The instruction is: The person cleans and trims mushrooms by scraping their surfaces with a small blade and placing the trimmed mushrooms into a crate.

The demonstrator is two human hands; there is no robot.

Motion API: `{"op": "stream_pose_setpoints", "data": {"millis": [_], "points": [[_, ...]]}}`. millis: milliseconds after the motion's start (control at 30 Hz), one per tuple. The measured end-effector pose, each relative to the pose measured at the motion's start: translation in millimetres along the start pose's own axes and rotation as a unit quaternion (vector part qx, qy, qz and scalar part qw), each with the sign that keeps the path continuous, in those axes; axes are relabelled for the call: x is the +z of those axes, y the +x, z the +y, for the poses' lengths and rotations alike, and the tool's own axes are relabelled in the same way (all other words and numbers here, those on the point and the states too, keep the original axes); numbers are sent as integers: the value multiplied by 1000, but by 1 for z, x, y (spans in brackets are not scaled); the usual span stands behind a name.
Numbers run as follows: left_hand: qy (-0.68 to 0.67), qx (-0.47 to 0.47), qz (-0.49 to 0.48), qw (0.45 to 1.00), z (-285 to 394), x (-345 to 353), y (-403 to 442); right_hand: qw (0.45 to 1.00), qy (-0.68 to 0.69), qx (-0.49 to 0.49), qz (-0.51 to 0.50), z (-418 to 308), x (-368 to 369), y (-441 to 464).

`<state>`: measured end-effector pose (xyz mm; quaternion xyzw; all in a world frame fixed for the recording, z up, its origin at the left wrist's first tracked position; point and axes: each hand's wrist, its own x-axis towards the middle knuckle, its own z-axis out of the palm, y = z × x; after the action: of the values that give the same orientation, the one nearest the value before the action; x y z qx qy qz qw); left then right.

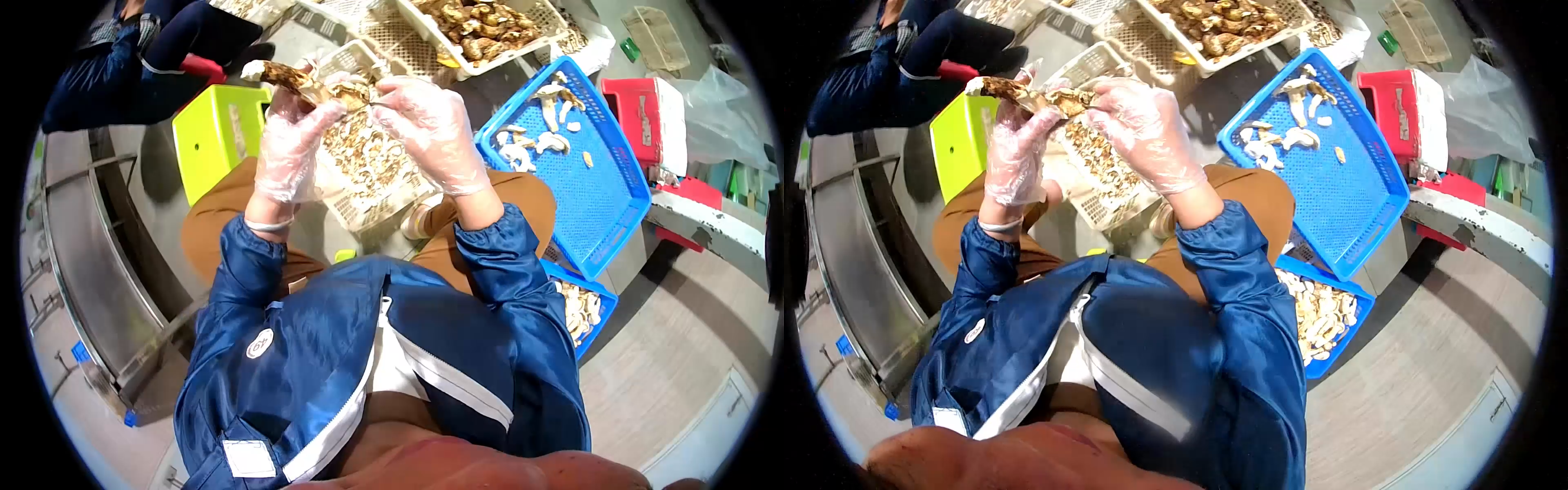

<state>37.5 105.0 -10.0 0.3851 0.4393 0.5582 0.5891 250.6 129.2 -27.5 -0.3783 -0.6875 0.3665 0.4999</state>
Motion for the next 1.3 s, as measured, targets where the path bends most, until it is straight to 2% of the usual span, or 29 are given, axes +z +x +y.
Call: {"op": "stream_pose_setpoints", "data": {"millis": [100, 233, 433, 467, 533, 667, 800, 833, 933, 967, 1000, 1033, 1067, 1100, 1200, 1233, 1300], "points": [[76, 25, 11, 997, 11, -13, -35, 999, 17, 23, -35, -20, 26, -10], [48, 27, 29, 998, 22, -28, -65, 998, 22, 21, -47, -40, 51, -21], [-34, 41, 40, 998, 37, -43, -90, 992, 63, 81, -78, -61, 66, -27], [-58, 32, 40, 997, 38, -44, -92, 985, 96, 116, -85, -62, 66, -29], [-107, 14, 39, 993, 40, -49, -93, 963, 162, 189, -99, -61, 68, -32], [-155, -31, -20, 987, 36, -63, -93, 916, 307, 245, -84, -61, 65, -38], [-263, -63, -38, 962, 37, -56, -95, 799, 523, 288, -63, -61, 60, -43], [-304, -86, -38, 948, 40, -54, -94, 795, 527, 294, -59, -59, 61, -44], [-429, -118, -61, 894, 21, -65, -85, 905, 317, 281, -47, -57, 59, -46], [-498, -136, -61, 854, 26, -58, -86, 933, 238, 266, -48, -50, 62, -46], [-503, -133, -75, 851, 23, -60, -84, 973, 111, 186, -77, -47, 60, -46], [-507, -130, -89, 847, 20, -64, -81, 989, -18, 103, -104, -45, 56, -46], [-511, -128, -103, 843, 17, -65, -79, 980, -148, 19, -129, -45, 53, -46], [-527, -122, -124, 832, 18, -64, -79, 982, -154, -23, -103, -46, 53, -48], [-311, -106, -39, 944, 21, -65, -79, 996, -19, 37, -81, -65, 48, -39], [-201, -105, 9, 974, 26, -59, -80, 995, 1, 24, -92, -74, 42, -32], [-96, -75, 3, 993, 22, -58, -77, 995, 6, -5, -101, -80, 38, -25]]}}
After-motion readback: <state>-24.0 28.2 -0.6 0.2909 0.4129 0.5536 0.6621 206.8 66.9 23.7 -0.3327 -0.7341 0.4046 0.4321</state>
